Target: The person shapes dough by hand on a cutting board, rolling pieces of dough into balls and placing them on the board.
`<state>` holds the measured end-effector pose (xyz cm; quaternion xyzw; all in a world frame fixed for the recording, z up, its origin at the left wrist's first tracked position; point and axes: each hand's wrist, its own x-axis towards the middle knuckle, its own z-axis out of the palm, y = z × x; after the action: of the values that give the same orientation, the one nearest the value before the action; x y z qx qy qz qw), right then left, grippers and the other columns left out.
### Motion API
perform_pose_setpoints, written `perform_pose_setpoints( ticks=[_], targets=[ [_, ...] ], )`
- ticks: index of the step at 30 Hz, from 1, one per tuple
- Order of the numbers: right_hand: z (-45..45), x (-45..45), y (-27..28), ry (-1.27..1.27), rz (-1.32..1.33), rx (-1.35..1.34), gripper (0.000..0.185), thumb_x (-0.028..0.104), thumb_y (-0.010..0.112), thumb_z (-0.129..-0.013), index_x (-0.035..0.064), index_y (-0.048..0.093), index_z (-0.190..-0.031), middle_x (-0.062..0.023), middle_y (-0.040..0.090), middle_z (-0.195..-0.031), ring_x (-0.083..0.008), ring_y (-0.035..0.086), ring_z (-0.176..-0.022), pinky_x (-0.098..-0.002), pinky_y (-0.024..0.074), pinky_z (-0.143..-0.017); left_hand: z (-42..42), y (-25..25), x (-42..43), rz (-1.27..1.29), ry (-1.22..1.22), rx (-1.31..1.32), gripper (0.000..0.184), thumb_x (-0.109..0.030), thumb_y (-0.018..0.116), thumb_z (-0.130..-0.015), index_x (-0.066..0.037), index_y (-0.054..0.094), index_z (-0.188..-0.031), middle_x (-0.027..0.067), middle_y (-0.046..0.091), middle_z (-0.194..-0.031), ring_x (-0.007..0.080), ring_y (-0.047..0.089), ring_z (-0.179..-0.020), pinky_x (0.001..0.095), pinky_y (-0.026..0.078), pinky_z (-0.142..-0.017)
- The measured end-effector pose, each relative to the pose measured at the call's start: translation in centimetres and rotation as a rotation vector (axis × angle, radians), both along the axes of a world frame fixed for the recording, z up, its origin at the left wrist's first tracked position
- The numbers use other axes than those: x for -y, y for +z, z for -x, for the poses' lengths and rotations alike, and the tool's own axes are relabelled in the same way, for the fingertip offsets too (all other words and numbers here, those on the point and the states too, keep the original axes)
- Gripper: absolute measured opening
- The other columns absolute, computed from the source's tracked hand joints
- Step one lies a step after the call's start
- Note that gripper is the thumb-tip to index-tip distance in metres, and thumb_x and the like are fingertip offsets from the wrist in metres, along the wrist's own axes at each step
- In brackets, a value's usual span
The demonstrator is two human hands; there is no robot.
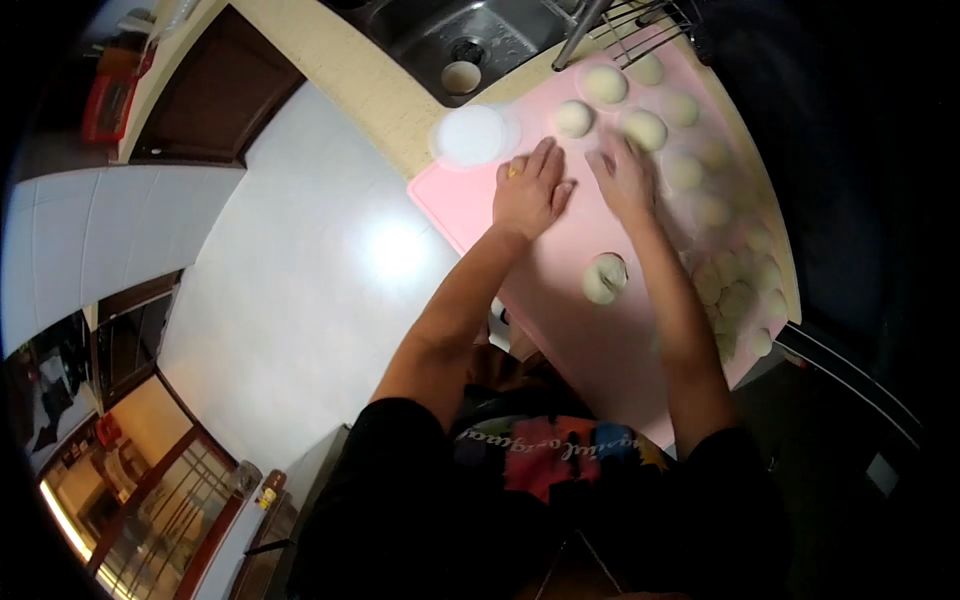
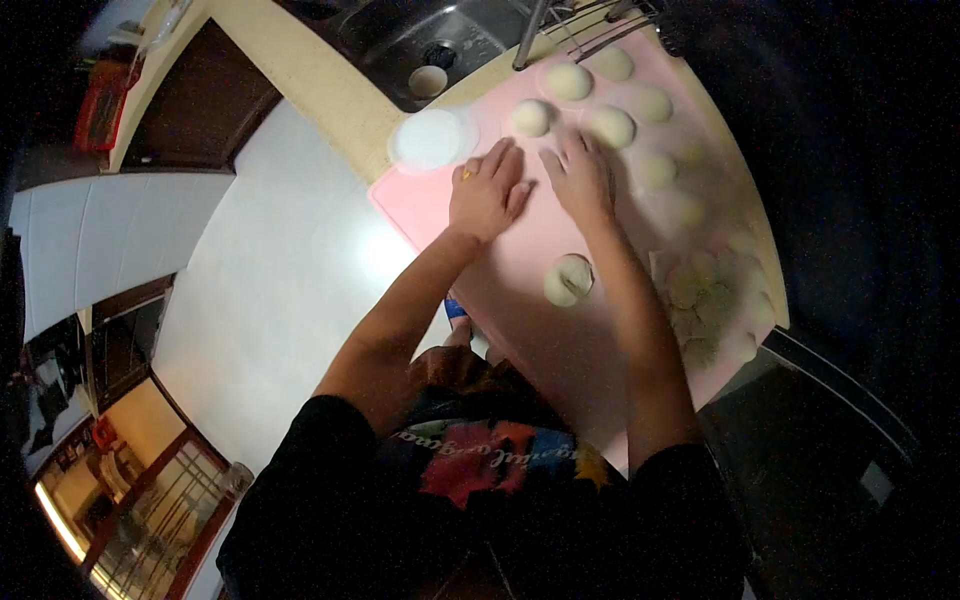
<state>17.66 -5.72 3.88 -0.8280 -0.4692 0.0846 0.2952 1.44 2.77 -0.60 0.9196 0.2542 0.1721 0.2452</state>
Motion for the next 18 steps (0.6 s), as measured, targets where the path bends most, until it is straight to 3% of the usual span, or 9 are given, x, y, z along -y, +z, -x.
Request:
perform_pose_setpoints(
  ticks=[2, 3, 5, 6, 8, 10, 12, 13, 18],
  targets=[
    [1.9, 5.1, -1.7, -0.124, 0.013, -0.194, 0.028, 0.026, 0.057, -0.098, 0.0046, 0.066, -0.115, -0.0223, 0.067, -0.107, -0.0398, 0.063, -0.099, -0.0478, 0.0485, -0.089, 1.3, -0.7, 2.5, 0.031, -0.049, 0.165, 0.063, -0.042, 0.062, -0.092, 0.0, 0.053, -0.138, 0.0219, 0.054, -0.134, 0.038, 0.053, -0.118, 0.0504, 0.04, -0.099],
    [3.3, 7.2, -2.5, -0.197, -0.003, -0.257, 0.031, 0.028, 0.052, -0.102, 0.0024, 0.067, -0.111, -0.0228, 0.068, -0.103, -0.0407, 0.063, -0.096, -0.0478, 0.0487, -0.087, 2.5, 0.0, 4.1, 0.227, -0.155, 0.227, 0.067, -0.042, 0.067, -0.089, 0.002, 0.054, -0.137, 0.024, 0.054, -0.133, 0.0391, 0.053, -0.118, 0.0523, 0.041, -0.1],
    [5.5, 10.4, -3.9, -0.283, -0.029, -0.243, 0.041, 0.033, 0.044, -0.106, -0.0007, 0.066, -0.112, -0.0219, 0.068, -0.104, -0.0408, 0.063, -0.096, -0.047, 0.0484, -0.087, 4.2, 0.9, 9.0, 0.164, -0.223, 0.106, 0.069, -0.031, 0.073, -0.081, 0.003, 0.051, -0.137, 0.0246, 0.053, -0.131, 0.0414, 0.055, -0.114, 0.0489, 0.046, -0.096],
    [6.6, 11.5, -4.0, -0.303, -0.042, -0.238, 0.041, 0.033, 0.044, -0.106, -0.0007, 0.066, -0.112, -0.0219, 0.068, -0.104, -0.0408, 0.063, -0.096, -0.047, 0.0484, -0.087, 4.3, 1.0, 10.7, 0.155, -0.246, 0.11, 0.069, -0.031, 0.073, -0.081, 0.003, 0.051, -0.137, 0.0246, 0.053, -0.131, 0.0414, 0.055, -0.114, 0.0489, 0.046, -0.096],
    [8.8, 13.1, -3.9, -0.404, 0.073, -0.365, 0.044, 0.035, 0.042, -0.106, -0.0022, 0.065, -0.113, -0.0232, 0.067, -0.101, -0.0407, 0.063, -0.095, -0.0448, 0.0479, -0.09, 4.5, 1.1, 13.0, 0.488, -0.204, -0.043, 0.059, -0.016, 0.069, -0.081, 0.004, 0.051, -0.133, 0.0238, 0.052, -0.126, 0.0428, 0.053, -0.113, 0.0467, 0.047, -0.095],
    [10.8, 14.1, -3.5, -0.509, 0.057, -0.502, 0.038, 0.031, 0.046, -0.105, 0.0011, 0.066, -0.118, -0.0211, 0.066, -0.11, -0.037, 0.06, -0.105, -0.0458, 0.0442, -0.097, 5.6, 0.8, 14.8, 0.524, -0.246, -0.071, 0.053, -0.012, 0.065, -0.083, 0.004, 0.05, -0.131, 0.0235, 0.051, -0.124, 0.0431, 0.053, -0.114, 0.0471, 0.047, -0.095],
    [13.1, 14.5, -4.2, -0.433, 0.112, 0.208, 0.034, 0.026, 0.051, -0.101, 0.004, 0.066, -0.122, -0.0154, 0.062, -0.121, -0.0332, 0.055, -0.116, -0.0497, 0.0396, -0.101, 6.7, 0.2, 15.2, 0.553, -0.28, -0.099, 0.048, -0.007, 0.062, -0.084, 0.005, 0.05, -0.129, 0.0233, 0.051, -0.122, 0.0434, 0.052, -0.114, 0.0475, 0.047, -0.096],
    [13.3, 14.8, -4.2, -0.351, 0.063, 0.275, 0.035, 0.024, 0.055, -0.097, 0.0076, 0.063, -0.128, -0.0118, 0.055, -0.137, -0.0314, 0.047, -0.13, -0.0542, 0.034, -0.108, 7.3, -0.1, 15.1, 0.595, -0.276, -0.052, 0.052, -0.007, 0.062, -0.085, 0.004, 0.047, -0.133, 0.0262, 0.05, -0.123, 0.0451, 0.051, -0.114, 0.0494, 0.047, -0.095],
    [8.0, 10.5, -3.1, -0.282, 0.207, 0.294, 0.046, 0.024, 0.058, -0.095, 0.0078, 0.054, -0.138, -0.0146, 0.04, -0.155, -0.0315, 0.03, -0.148, -0.0545, 0.0218, -0.12, 4.2, 1.6, 12.2, 0.436, -0.151, 0.03, 0.064, -0.011, 0.069, -0.082, 0.002, 0.043, -0.139, 0.025, 0.052, -0.126, 0.0441, 0.049, -0.119, 0.0497, 0.047, -0.1]
  ],
)
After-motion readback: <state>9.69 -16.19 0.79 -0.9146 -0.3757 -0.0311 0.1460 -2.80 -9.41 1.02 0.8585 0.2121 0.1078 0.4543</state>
